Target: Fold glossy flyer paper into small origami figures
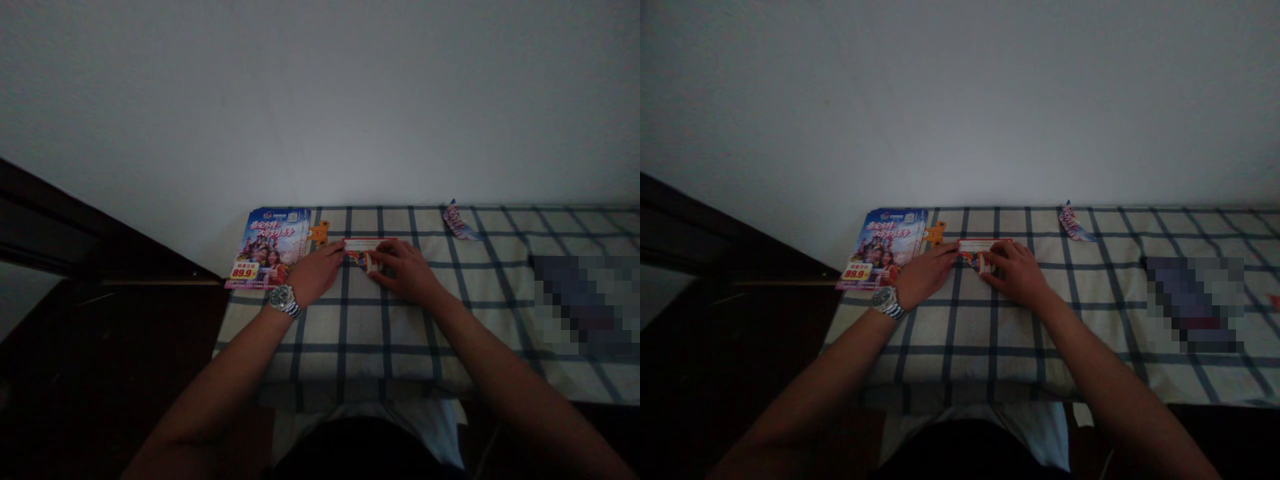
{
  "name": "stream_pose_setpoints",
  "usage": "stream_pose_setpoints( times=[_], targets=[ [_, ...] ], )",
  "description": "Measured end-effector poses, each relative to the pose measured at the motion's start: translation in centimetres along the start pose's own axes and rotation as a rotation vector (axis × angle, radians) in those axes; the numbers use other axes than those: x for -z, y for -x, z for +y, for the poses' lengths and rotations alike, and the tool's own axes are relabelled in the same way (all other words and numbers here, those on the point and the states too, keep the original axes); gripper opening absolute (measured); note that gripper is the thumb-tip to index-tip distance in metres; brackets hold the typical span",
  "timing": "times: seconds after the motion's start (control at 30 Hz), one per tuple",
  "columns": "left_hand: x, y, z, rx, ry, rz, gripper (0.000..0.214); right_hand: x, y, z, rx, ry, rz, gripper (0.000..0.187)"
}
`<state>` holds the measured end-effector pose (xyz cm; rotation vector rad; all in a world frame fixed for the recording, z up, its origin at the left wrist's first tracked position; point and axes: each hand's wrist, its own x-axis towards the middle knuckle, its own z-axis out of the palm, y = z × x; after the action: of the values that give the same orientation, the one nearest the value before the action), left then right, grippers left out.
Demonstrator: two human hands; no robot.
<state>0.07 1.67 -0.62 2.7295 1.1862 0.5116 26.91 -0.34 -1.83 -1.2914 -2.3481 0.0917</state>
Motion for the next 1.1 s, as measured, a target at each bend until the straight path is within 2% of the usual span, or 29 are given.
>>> stream_pose_setpoints(
  times=[0.3,0.43,0.5,0.9,1.1],
  targets=[
    [0.2,-0.3,0.4,0.021,-0.006,0.12,0.035,0.1,0.0,-0.1,0.006,0.023,-0.014,0.04],
    [0.4,-0.3,1.0,-0.163,0.042,0.031,0.035,0.2,0.0,-0.1,0.02,0.013,-0.003,0.04],
    [0.3,-0.3,1.3,-0.2,0.048,0.001,0.035,0.2,0.0,0.0,0.033,0.004,0.007,0.039],
    [0.5,0.1,2.6,-0.086,-0.035,-0.028,0.042,0.5,-0.1,0.1,0.06,-0.086,0.054,0.038],
    [0.2,0.0,2.9,-0.082,-0.06,-0.022,0.046,0.3,0.0,0.2,0.097,-0.084,0.019,0.038]
  ],
)
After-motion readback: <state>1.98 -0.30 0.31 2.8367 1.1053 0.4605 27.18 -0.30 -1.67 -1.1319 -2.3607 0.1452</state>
